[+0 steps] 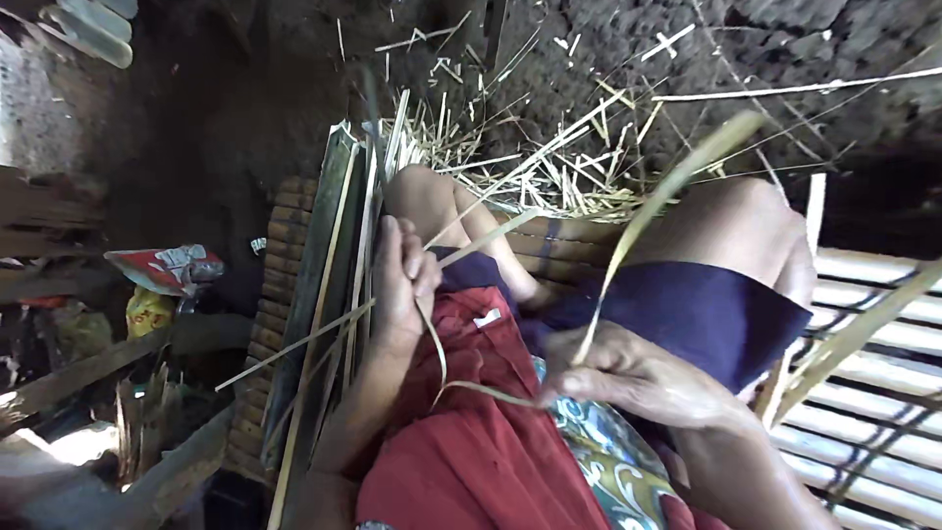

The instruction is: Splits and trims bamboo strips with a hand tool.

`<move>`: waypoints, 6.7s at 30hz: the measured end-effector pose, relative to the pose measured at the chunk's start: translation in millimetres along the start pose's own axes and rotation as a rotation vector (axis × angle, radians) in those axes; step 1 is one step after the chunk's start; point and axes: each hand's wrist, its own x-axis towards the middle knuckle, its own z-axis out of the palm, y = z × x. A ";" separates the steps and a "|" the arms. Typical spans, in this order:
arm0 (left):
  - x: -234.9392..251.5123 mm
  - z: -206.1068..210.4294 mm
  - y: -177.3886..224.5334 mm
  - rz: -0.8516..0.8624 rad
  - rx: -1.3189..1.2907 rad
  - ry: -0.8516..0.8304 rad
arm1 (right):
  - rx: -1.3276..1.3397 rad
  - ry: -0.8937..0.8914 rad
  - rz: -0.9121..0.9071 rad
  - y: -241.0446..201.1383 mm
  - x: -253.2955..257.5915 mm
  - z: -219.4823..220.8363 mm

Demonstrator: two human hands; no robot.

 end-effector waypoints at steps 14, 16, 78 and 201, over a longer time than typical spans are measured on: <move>-19.1 -93.5 42.8 -0.105 0.268 -0.012 | -0.021 0.071 0.256 1.6 -50.0 -9.9; -21.5 -98.5 46.7 -0.091 0.222 0.008 | -0.060 0.050 0.276 -3.7 -44.1 -17.0; 146.0 75.3 -10.4 0.537 1.747 -0.639 | -0.707 1.826 1.413 88.7 -298.3 -12.3; 16.7 146.4 -106.4 -0.475 -0.128 -0.057 | -0.900 0.929 -0.259 -28.5 -86.0 -13.4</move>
